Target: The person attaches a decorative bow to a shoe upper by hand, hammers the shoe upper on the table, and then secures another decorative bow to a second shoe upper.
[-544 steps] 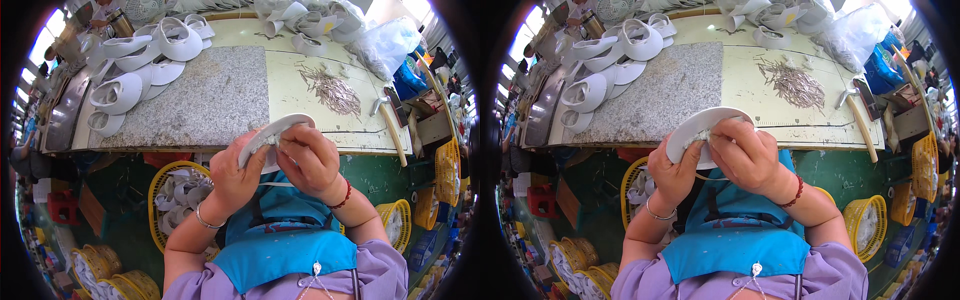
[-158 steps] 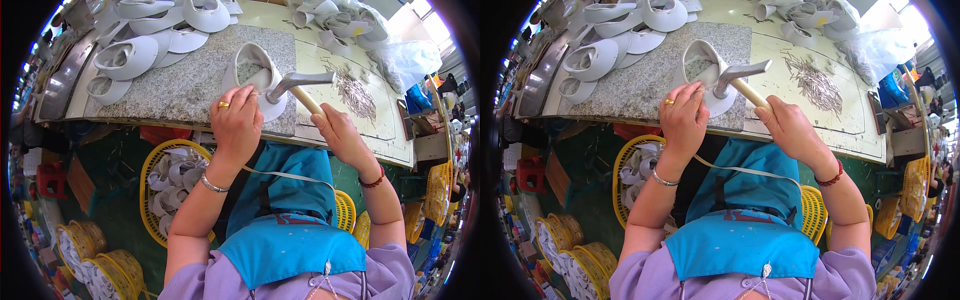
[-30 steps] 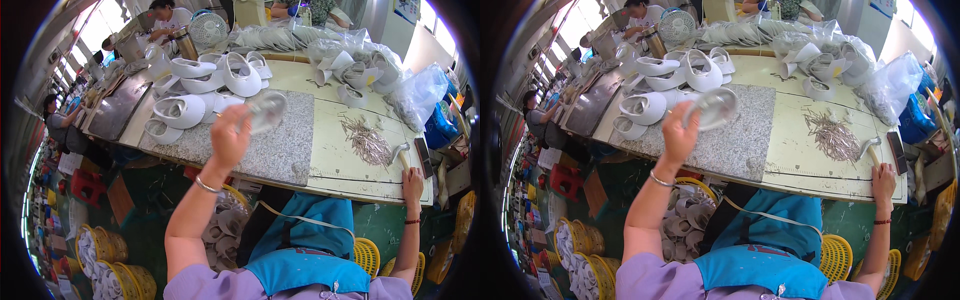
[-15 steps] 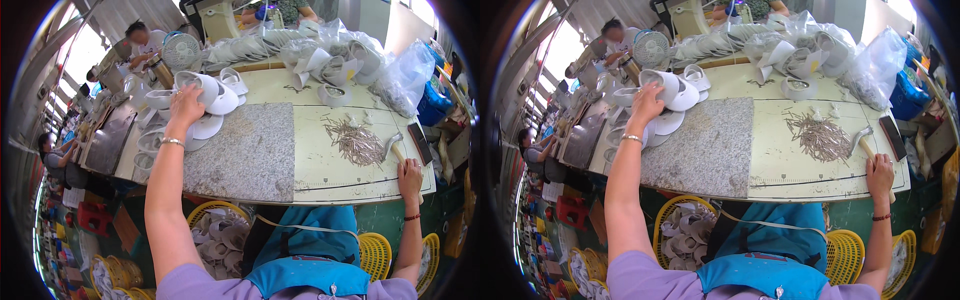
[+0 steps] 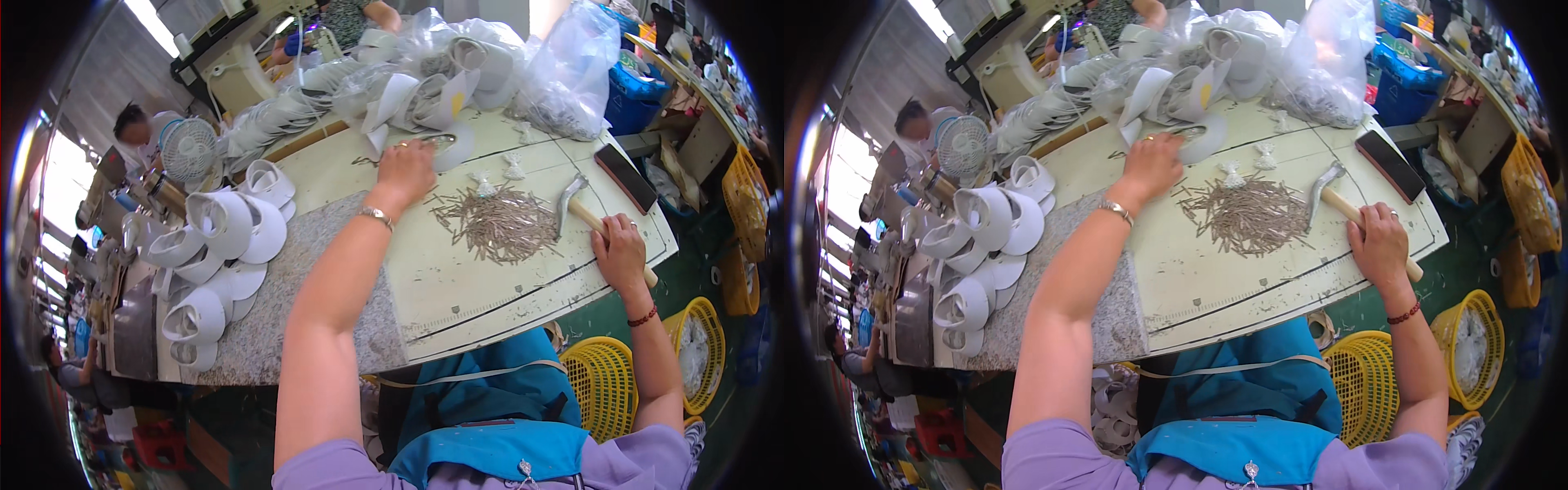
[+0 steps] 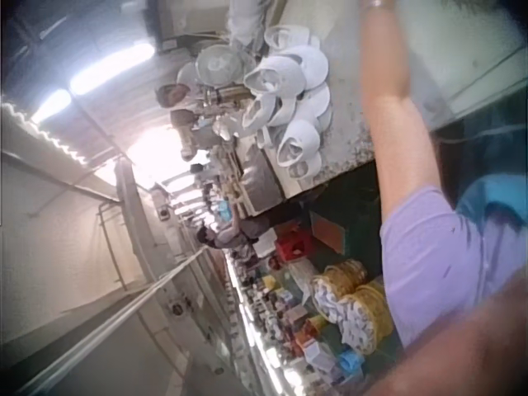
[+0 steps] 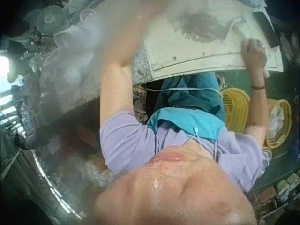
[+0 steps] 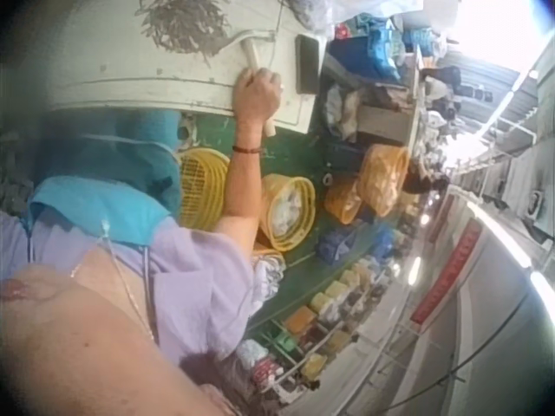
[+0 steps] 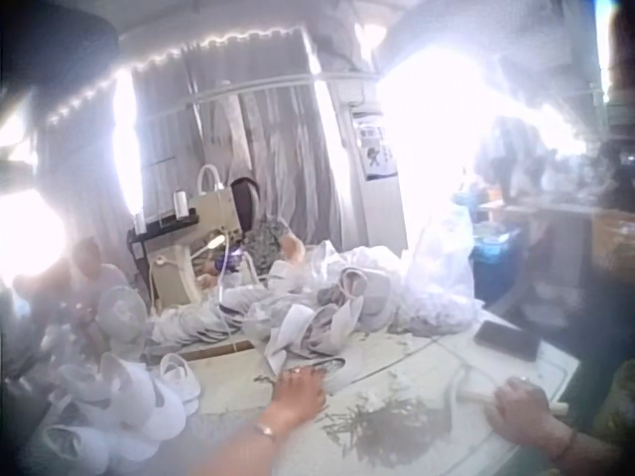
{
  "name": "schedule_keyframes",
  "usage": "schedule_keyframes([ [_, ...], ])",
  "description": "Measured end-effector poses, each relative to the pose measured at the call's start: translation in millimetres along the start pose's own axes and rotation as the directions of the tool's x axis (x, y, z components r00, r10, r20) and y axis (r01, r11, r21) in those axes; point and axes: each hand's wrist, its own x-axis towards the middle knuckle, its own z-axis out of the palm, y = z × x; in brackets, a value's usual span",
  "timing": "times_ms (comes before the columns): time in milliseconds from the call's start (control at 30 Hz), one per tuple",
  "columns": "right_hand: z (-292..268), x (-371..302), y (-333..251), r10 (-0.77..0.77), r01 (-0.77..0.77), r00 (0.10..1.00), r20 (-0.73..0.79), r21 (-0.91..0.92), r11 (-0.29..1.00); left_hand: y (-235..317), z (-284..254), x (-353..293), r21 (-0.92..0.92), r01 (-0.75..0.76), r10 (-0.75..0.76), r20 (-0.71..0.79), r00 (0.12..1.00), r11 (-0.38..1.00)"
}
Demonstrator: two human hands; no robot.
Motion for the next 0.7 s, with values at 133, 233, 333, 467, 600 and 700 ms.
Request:
schedule_keyframes([
  [133,0,0,4,0.001,-0.001,1.000,0.005,-0.007,1.000,-7,-13,23,0.138,0.168,-0.198,0.248,0.948,0.976],
  [233,-1,3,-1,0.000,-0.001,1.000,0.006,0.008,1.000,-18,-55,11,-0.160,0.189,-0.172,0.112,0.979,0.969],
  [333,1,1,5,-0.008,0.008,1.000,-0.005,0.020,1.000,-1,-107,-16,-0.182,0.223,-0.168,0.275,0.947,0.958],
  [467,-1,1,3,-0.032,0.037,0.998,-0.054,0.076,0.996,27,-142,-103,0.070,0.039,-0.047,0.112,0.993,0.997],
  [600,-1,0,6,-0.082,0.085,0.996,-0.038,0.078,0.993,63,-161,-146,0.164,0.106,-0.168,0.432,0.886,0.981],
  [700,-1,-1,4,-0.117,0.122,0.990,-0.082,0.058,0.991,80,-160,-137,0.171,0.130,-0.173,0.269,0.947,0.977],
])
